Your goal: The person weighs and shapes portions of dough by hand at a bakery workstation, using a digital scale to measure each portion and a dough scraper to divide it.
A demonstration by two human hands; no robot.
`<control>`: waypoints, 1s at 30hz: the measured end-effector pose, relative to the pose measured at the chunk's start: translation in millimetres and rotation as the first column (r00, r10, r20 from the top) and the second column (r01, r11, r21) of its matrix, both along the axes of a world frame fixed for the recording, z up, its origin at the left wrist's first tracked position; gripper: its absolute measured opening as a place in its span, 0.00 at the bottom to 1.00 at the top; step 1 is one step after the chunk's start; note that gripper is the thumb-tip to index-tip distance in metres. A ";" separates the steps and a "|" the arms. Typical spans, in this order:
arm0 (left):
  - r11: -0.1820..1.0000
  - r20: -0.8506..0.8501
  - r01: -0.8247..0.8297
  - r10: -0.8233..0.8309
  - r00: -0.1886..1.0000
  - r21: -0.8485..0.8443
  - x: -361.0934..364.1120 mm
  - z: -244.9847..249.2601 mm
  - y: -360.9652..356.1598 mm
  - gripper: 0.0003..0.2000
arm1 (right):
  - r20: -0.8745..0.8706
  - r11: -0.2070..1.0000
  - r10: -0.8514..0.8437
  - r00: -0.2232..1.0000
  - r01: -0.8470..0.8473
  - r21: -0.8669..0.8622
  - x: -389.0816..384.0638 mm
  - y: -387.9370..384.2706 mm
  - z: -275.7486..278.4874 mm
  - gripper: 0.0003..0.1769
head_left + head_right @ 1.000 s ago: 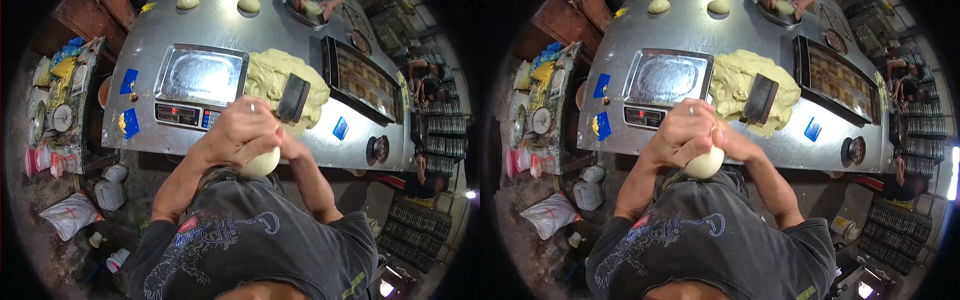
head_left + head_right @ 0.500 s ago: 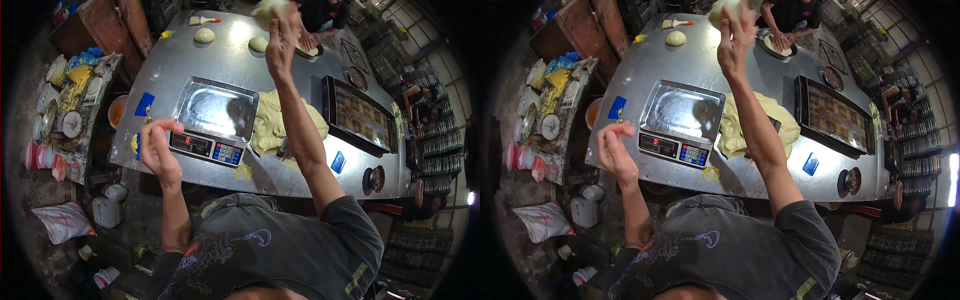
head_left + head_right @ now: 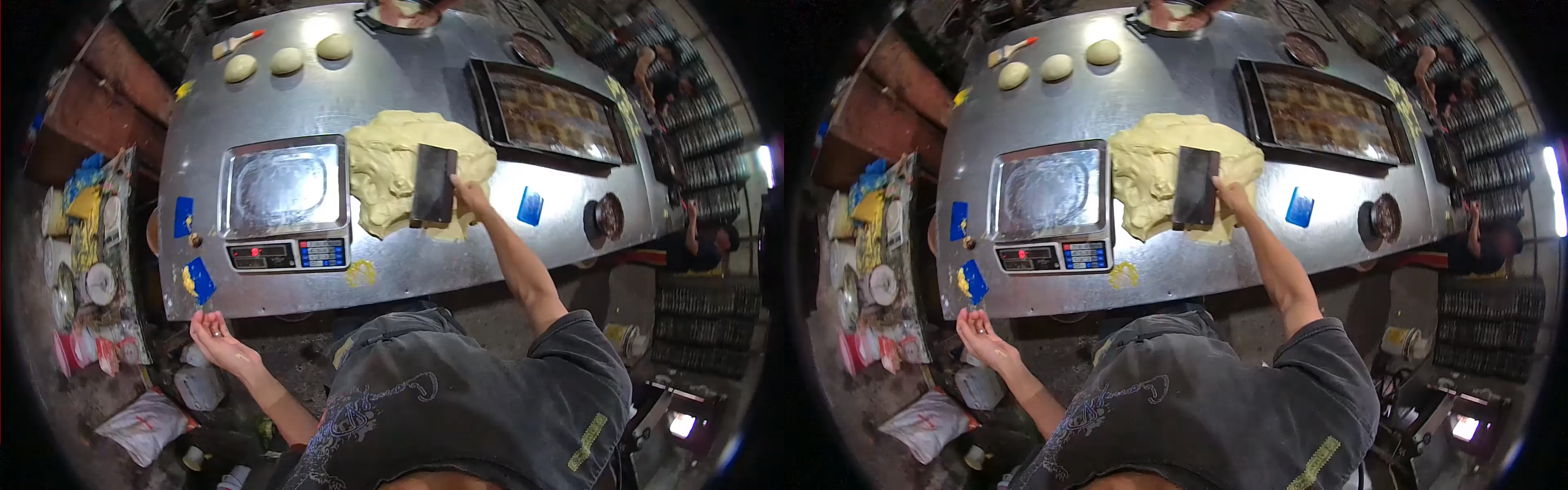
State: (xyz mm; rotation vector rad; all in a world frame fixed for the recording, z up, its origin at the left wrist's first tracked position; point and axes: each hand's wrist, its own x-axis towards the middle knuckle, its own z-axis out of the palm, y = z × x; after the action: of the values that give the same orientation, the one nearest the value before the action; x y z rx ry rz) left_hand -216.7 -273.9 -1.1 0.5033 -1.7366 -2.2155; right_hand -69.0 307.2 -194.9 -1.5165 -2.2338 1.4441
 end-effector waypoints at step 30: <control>0.125 0.416 0.711 -0.737 0.534 -0.692 21.9 -165.9 363.2 0.22 | -0.467 0.951 -0.161 0.869 0.010 -0.310 162.3 -36.6 89.0 0.24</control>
State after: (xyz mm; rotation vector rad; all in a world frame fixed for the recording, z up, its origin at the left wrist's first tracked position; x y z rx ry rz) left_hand -194.9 89.3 -167.0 -0.8317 -3.1283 -1.3277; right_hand 93.3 270.6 -106.0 -1.1169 -1.6871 1.9415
